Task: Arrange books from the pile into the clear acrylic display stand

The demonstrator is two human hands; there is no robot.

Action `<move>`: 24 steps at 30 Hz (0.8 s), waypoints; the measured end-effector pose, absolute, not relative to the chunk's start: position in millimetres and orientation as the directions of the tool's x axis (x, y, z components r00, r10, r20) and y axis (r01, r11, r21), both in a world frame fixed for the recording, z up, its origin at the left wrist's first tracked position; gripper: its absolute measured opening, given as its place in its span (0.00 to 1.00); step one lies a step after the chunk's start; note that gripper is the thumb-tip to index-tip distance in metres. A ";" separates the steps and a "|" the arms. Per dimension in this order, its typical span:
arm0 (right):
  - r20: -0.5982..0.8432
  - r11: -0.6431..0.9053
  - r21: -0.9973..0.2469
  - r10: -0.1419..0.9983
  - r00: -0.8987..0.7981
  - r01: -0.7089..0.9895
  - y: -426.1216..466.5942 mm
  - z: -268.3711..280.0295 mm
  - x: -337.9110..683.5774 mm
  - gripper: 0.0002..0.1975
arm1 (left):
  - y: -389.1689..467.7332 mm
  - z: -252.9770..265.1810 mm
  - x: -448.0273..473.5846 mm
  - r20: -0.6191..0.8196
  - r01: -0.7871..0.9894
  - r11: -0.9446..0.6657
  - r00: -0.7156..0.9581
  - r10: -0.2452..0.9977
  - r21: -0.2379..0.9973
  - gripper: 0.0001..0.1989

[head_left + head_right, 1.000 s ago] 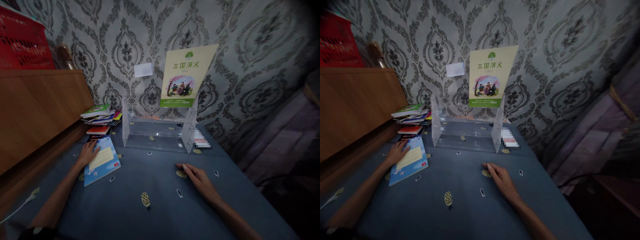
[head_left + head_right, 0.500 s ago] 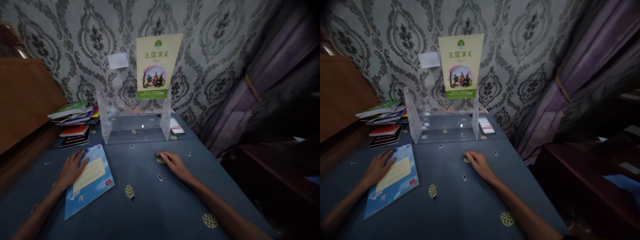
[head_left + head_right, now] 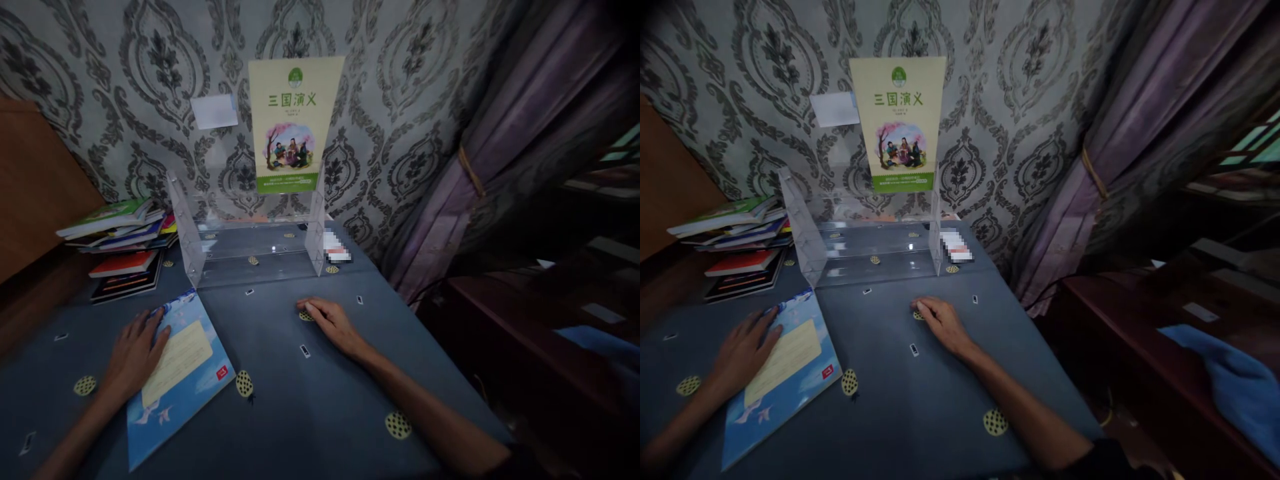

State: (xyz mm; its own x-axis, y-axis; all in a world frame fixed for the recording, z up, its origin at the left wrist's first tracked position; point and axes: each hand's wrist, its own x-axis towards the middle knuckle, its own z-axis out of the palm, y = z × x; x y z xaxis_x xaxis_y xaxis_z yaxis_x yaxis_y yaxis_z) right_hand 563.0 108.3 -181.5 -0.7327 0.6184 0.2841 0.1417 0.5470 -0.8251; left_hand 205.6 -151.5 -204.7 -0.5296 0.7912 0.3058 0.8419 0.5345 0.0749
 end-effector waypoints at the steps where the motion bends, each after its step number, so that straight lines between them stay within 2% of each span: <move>1: 0.285 0.546 -0.825 0.621 -0.731 0.142 108.0 -181.6 563.0 0.25 | -152.6 -205.3 208.9 0.303 0.846 0.528 -0.524 0.796 0.075 0.36; 7: 0.298 0.550 -0.823 0.632 -0.716 0.143 108.3 -185.4 562.4 0.24 | -151.3 -209.7 234.4 0.315 0.887 0.452 -0.456 0.832 0.092 0.36; 14: 0.325 0.592 -0.794 0.602 -0.730 0.135 105.4 -183.4 562.3 0.21 | -121.6 -209.9 266.5 0.320 0.920 0.366 -0.392 0.862 0.139 0.31; 20: 0.370 0.649 -0.753 0.560 -0.742 0.114 98.9 -182.8 565.0 0.17 | -87.4 -206.4 295.6 0.291 0.936 0.315 -0.349 0.891 0.159 0.30; 24: 0.373 0.705 -0.689 0.545 -0.751 0.169 94.1 -185.5 566.6 0.16 | -64.8 -204.7 312.7 0.267 0.945 0.274 -0.315 0.911 0.179 0.30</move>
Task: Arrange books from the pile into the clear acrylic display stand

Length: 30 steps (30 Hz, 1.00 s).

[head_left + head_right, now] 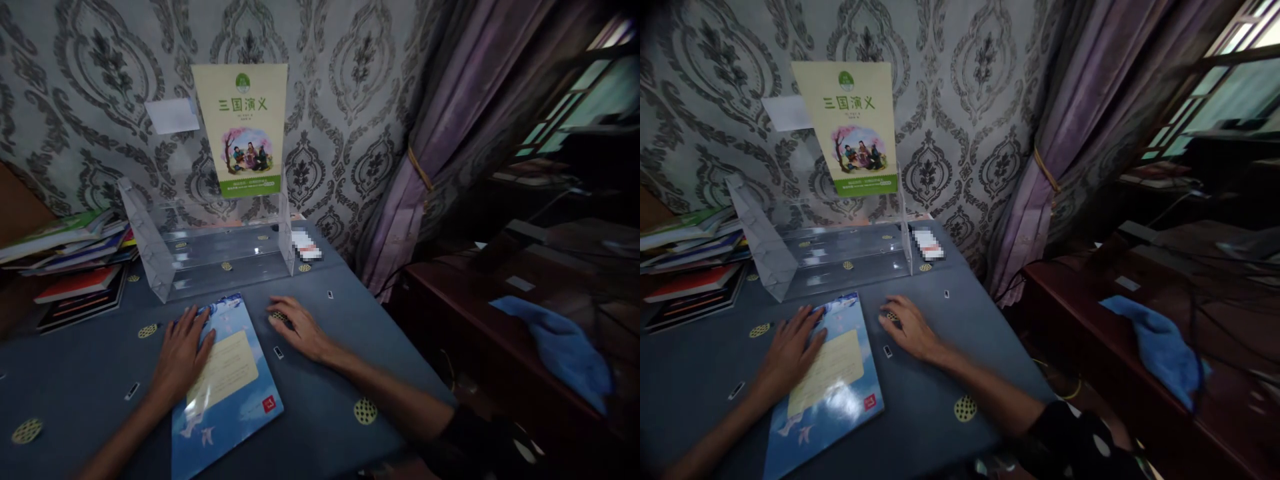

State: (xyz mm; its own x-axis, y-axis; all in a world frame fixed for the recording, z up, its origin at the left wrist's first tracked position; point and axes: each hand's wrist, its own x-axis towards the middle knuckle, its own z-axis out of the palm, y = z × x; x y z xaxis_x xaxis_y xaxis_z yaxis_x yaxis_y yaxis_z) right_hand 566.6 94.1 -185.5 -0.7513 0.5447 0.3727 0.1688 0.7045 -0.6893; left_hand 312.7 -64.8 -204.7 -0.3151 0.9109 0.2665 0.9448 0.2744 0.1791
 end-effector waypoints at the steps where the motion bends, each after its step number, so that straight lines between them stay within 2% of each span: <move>1: 0.364 0.719 -0.669 0.538 -0.760 0.189 93.2 -185.7 566.8 0.17 | -59.3 -205.1 316.3 0.263 0.946 0.264 -0.307 0.915 0.187 0.30; 9: 0.334 0.811 -0.527 0.474 -0.815 0.255 99.5 -180.8 562.5 0.17 | -17.9 -210.5 342.3 0.311 0.958 0.169 -0.237 0.920 0.230 0.27; 22: 0.369 0.861 -0.405 0.463 -0.806 0.309 114.3 -192.5 554.6 0.18 | 23.7 -215.1 375.2 0.368 0.946 0.026 -0.151 0.917 0.323 0.24; 26: 0.302 0.919 -0.265 0.365 -0.881 0.290 111.6 -181.0 544.6 0.20 | 21.7 -219.9 372.1 0.439 0.927 -0.005 -0.173 0.882 0.375 0.24; 30: 0.201 0.954 -0.233 0.239 -0.950 0.191 111.8 -170.6 522.1 0.20 | 19.7 -222.2 370.5 0.475 0.909 -0.039 -0.179 0.861 0.414 0.26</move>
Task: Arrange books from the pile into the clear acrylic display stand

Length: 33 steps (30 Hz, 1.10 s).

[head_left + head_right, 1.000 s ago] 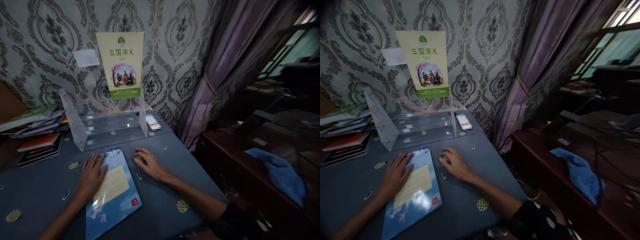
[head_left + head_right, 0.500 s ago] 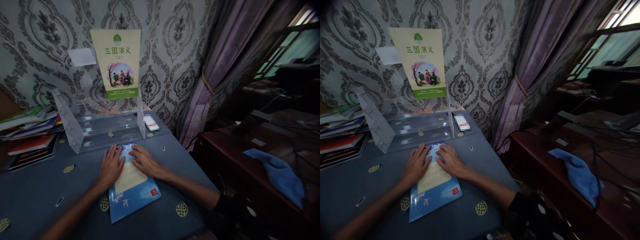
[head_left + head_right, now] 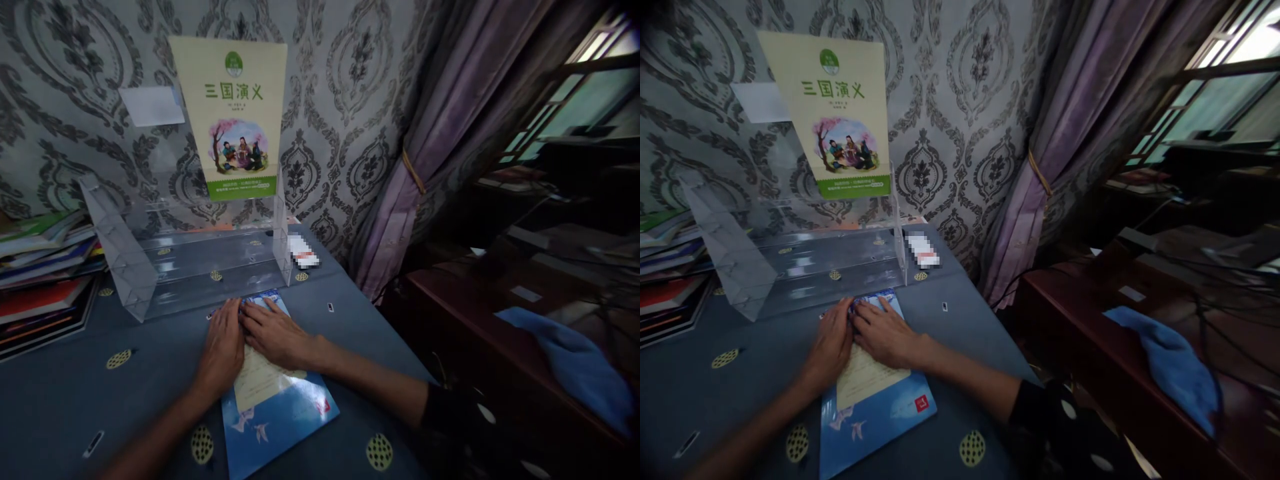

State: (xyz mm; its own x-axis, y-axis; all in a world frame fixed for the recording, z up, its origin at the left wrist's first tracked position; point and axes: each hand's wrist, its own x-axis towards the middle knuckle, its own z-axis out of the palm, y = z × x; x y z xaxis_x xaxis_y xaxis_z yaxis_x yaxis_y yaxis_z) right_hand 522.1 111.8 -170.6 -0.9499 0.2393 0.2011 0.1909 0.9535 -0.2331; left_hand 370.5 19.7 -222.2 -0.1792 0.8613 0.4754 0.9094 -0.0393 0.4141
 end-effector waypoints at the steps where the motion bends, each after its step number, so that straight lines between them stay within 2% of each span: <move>1: 0.186 0.957 -0.232 0.220 -0.958 0.174 112.4 -169.7 517.2 0.19 | 19.4 -222.3 370.2 0.481 0.909 -0.049 -0.173 0.859 0.414 0.26; 4: 0.180 0.957 -0.232 0.220 -0.959 0.176 114.5 -169.5 509.2 0.20 | 19.1 -221.9 369.3 0.495 0.914 -0.072 -0.149 0.856 0.399 0.26; 15: 0.180 0.877 -0.272 0.452 -0.874 0.397 123.1 -170.3 524.3 0.31 | 18.6 -215.0 372.8 0.458 0.927 -0.039 -0.147 0.876 0.373 0.23; 22: 0.137 0.804 -0.291 0.571 -0.810 0.518 120.7 -170.0 532.3 0.30 | 20.5 -209.8 373.6 0.445 0.939 -0.045 -0.120 0.887 0.342 0.22; 28: 0.123 0.764 -0.319 0.620 -0.775 0.560 117.6 -169.0 535.9 0.29 | 21.3 -206.6 374.5 0.422 0.953 -0.021 -0.114 0.899 0.303 0.22; 33: 0.119 0.741 -0.333 0.646 -0.754 0.583 118.9 -171.5 544.0 0.29 | 20.8 -206.7 373.7 0.416 0.976 -0.014 -0.080 0.906 0.219 0.23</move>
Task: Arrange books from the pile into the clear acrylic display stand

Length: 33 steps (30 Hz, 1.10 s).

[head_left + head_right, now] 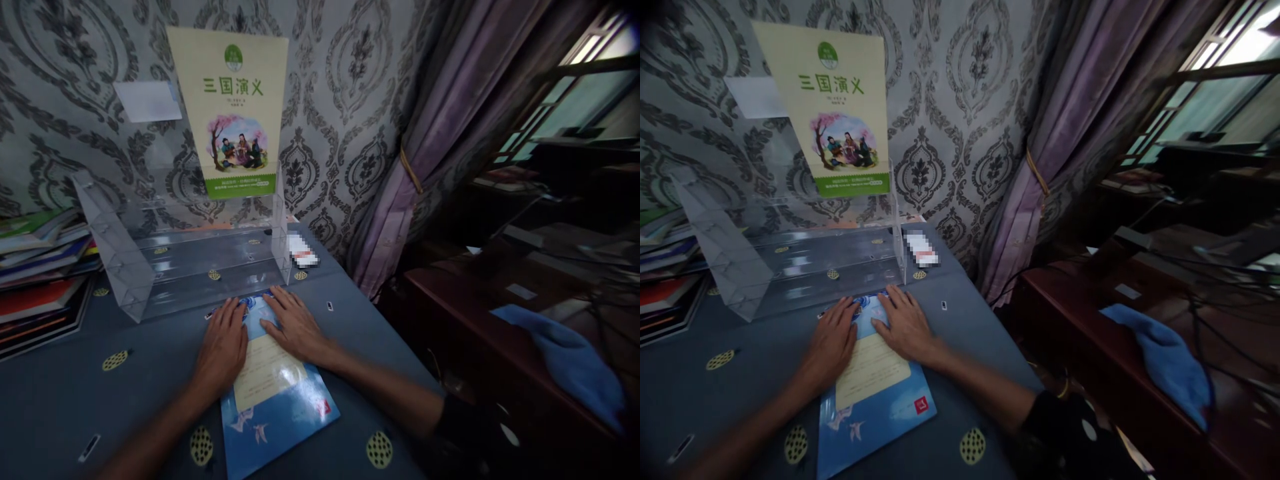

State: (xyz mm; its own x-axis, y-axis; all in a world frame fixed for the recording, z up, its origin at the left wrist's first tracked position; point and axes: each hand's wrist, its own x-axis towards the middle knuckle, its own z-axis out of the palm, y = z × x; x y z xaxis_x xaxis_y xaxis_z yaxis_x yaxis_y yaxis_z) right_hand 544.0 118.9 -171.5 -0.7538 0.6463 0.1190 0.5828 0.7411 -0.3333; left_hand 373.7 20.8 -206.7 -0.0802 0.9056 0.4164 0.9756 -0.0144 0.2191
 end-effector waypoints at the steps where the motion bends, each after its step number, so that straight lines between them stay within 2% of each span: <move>1: 0.123 0.742 -0.333 0.646 -0.753 0.582 119.3 -171.6 545.1 0.29 | 20.6 -206.8 373.6 0.419 0.979 -0.015 -0.074 0.905 0.206 0.23; 9: 0.150 0.754 -0.334 0.636 -0.757 0.566 120.2 -175.4 545.9 0.29 | 20.0 -205.6 373.6 0.418 0.994 -0.015 -0.030 0.908 0.105 0.24; 15: 0.164 0.756 -0.322 0.637 -0.753 0.569 118.8 -175.3 544.8 0.29 | 22.2 -206.9 373.1 0.398 0.996 -0.033 -0.004 0.917 0.086 0.24; 33: 0.119 0.747 -0.339 0.637 -0.762 0.571 117.4 -171.4 545.3 0.29 | 36.5 -201.3 359.3 0.336 0.957 -0.284 0.248 0.909 0.062 0.26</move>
